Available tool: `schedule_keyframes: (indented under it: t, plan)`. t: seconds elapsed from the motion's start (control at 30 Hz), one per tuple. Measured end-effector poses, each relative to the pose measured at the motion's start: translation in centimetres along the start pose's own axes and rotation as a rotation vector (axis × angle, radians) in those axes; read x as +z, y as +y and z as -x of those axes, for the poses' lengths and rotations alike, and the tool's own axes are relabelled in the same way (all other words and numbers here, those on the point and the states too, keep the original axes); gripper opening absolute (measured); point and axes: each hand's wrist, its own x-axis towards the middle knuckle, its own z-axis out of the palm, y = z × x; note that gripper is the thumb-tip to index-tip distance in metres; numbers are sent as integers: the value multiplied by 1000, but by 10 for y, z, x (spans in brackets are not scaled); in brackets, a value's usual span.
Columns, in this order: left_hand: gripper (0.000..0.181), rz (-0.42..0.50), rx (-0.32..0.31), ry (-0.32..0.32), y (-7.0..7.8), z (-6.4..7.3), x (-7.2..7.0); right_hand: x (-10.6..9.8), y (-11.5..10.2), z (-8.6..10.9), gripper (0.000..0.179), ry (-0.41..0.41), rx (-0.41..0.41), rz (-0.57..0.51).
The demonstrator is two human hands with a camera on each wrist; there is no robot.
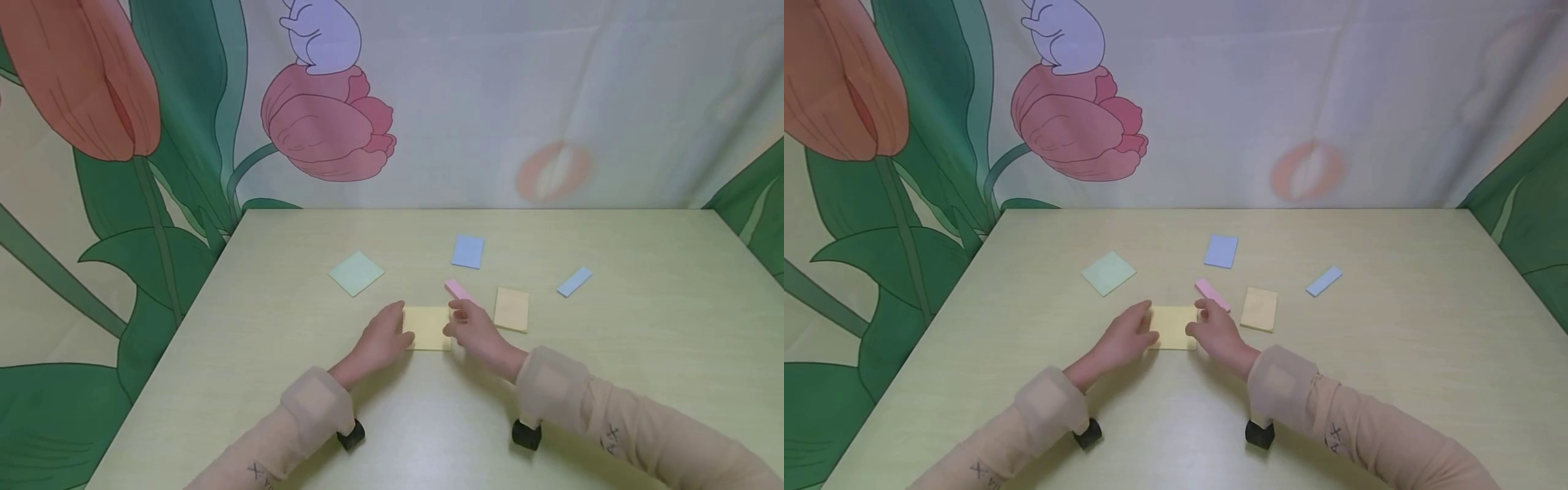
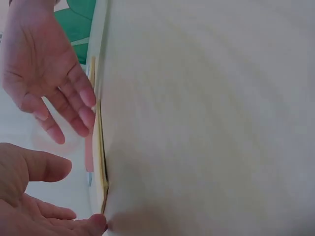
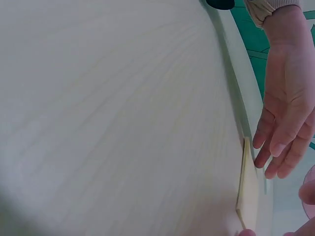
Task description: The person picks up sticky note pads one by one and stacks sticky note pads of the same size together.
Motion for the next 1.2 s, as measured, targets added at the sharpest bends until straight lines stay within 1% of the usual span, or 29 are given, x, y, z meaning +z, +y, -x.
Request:
schedule_keyframes:
  t: [0.03,0.1,0.23,0.37,0.5,0.63,0.77,0.97,1.07,1.2]
  plan:
    - [60,26,-3,-5,1,2,1,0,1,0,56,4,-6,-18]
    - [63,84,-15,-21,1,4,4,1,2,-1,56,19,-14,-43]
    - [65,156,-9,-20,-1,5,10,3,6,-2,57,49,-29,-82]
    - [66,214,-20,-18,-2,6,13,5,9,-4,57,64,-20,-130]
    - [65,243,-36,-10,-1,6,15,7,10,-6,57,71,3,-190]
    - [65,246,-40,-7,0,7,15,8,10,-5,55,75,22,-238]
    - [65,251,-38,-8,1,9,15,9,9,-4,54,76,33,-253]
    - [65,275,-34,-5,3,11,14,10,8,-3,52,78,39,-250]
    - [65,257,-32,0,2,10,13,10,7,-2,52,80,40,-249]
    - [62,225,-33,18,-4,6,9,8,6,-3,52,80,7,-216]
